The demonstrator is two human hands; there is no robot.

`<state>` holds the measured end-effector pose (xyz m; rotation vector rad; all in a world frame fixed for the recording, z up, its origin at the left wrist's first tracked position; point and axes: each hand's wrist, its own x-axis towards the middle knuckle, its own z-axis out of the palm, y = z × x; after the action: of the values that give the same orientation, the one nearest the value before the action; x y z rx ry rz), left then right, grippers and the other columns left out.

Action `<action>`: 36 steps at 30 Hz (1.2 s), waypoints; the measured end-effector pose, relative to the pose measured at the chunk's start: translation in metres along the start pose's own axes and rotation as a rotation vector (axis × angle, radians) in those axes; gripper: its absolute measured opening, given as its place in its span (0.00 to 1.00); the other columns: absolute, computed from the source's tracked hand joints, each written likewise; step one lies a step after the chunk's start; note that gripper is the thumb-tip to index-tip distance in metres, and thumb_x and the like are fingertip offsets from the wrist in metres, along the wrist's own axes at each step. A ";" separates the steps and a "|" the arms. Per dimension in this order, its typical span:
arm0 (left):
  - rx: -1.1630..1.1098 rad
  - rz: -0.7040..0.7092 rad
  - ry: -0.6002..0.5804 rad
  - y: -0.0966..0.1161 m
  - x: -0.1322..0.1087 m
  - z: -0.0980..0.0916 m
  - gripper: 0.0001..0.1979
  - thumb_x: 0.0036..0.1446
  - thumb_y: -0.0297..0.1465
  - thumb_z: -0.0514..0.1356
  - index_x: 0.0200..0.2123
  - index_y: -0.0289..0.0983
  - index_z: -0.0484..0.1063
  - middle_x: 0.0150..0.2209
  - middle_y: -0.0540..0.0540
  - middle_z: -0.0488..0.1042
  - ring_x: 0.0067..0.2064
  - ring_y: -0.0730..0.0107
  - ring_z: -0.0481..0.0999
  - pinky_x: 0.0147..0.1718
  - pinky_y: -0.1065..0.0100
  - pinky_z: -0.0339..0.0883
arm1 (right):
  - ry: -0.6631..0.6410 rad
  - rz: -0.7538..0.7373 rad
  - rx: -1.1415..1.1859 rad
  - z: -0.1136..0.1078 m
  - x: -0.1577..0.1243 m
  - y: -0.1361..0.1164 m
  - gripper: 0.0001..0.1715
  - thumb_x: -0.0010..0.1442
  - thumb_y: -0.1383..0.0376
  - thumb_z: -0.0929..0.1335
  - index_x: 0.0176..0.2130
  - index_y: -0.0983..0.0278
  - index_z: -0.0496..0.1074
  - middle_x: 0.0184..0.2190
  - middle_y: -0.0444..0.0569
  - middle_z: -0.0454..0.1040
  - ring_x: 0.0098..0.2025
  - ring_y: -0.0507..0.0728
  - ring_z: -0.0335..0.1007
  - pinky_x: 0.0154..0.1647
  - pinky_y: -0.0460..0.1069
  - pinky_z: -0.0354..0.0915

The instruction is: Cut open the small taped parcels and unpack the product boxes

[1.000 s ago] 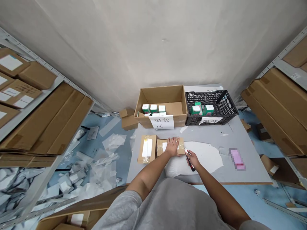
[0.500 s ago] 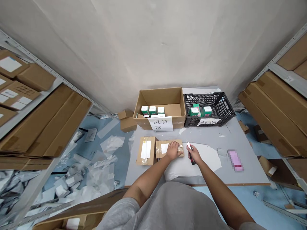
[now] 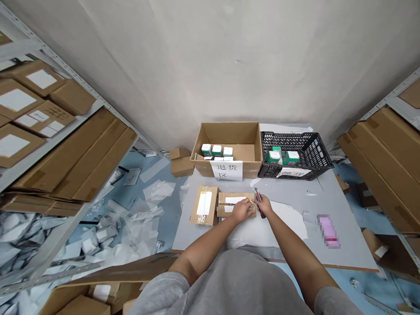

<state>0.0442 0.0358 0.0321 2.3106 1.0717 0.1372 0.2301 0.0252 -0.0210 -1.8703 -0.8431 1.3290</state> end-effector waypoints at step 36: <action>0.163 -0.453 0.170 -0.067 -0.055 0.001 0.51 0.57 0.53 0.71 0.76 0.43 0.55 0.79 0.28 0.44 0.77 0.32 0.51 0.72 0.38 0.52 | 0.096 -0.037 0.121 0.006 -0.073 0.024 0.37 0.39 0.50 0.80 0.46 0.61 0.75 0.33 0.47 0.80 0.32 0.59 0.75 0.25 0.50 0.72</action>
<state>-0.0375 0.0297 0.0028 2.1583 1.7198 0.0708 0.2075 -0.0469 -0.0049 -1.8004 -0.7283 1.2293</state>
